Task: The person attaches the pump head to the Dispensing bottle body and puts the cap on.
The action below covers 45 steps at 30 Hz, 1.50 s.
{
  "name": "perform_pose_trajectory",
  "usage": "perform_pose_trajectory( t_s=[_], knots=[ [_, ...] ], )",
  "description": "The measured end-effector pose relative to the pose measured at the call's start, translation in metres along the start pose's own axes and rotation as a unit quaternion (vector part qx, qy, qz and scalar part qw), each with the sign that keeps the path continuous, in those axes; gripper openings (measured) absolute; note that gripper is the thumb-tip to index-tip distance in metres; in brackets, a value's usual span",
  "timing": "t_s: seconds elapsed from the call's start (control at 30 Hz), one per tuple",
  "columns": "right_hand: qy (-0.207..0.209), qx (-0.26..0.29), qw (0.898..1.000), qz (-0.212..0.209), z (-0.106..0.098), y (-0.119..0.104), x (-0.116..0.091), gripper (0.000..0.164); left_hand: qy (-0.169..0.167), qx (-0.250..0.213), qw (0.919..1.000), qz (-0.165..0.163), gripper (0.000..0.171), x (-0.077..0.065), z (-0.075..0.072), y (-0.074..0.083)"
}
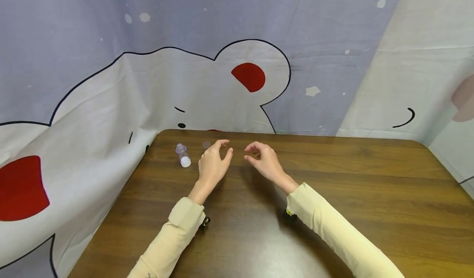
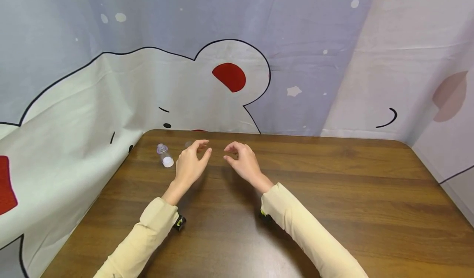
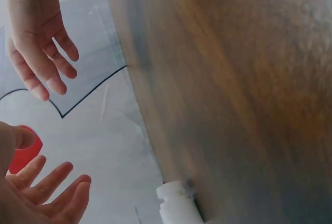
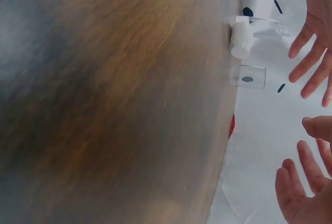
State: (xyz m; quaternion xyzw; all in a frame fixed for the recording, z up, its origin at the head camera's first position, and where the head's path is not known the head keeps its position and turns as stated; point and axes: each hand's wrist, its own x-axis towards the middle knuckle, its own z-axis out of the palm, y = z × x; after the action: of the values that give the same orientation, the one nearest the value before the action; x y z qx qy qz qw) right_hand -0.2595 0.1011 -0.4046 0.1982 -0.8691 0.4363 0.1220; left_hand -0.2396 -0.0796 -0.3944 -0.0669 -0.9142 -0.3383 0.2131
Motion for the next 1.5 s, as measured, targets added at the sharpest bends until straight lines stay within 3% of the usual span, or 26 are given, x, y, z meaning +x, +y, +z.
perform_pose_trajectory(
  t_s=[0.17, 0.5, 0.73, 1.2, 1.5],
  knots=[
    [0.01, 0.031, 0.999, -0.006, 0.005, -0.003, 0.006, 0.019, 0.032, -0.027, 0.9991, 0.006, 0.031, 0.007, -0.006, -0.004],
    [0.014, 0.115, 0.993, 0.026, 0.016, 0.001, 0.016, 0.024, 0.105, -0.073, 0.9915, 0.024, 0.027, 0.016, -0.018, -0.013],
    [0.011, 0.155, 0.987, 0.033, 0.023, 0.003, 0.02, 0.027, 0.143, -0.077, 0.9868, 0.0, 0.026, 0.017, -0.026, -0.023],
    [-0.012, 0.165, 0.986, 0.024, 0.05, -0.005, 0.023, 0.026, 0.199, -0.03, 0.9788, -0.035, 0.029, 0.013, -0.032, -0.056],
    [-0.02, 0.173, 0.984, 0.025, 0.062, -0.006, 0.024, 0.031, 0.225, -0.061, 0.9713, -0.047, 0.052, 0.011, -0.033, -0.071]
  ],
)
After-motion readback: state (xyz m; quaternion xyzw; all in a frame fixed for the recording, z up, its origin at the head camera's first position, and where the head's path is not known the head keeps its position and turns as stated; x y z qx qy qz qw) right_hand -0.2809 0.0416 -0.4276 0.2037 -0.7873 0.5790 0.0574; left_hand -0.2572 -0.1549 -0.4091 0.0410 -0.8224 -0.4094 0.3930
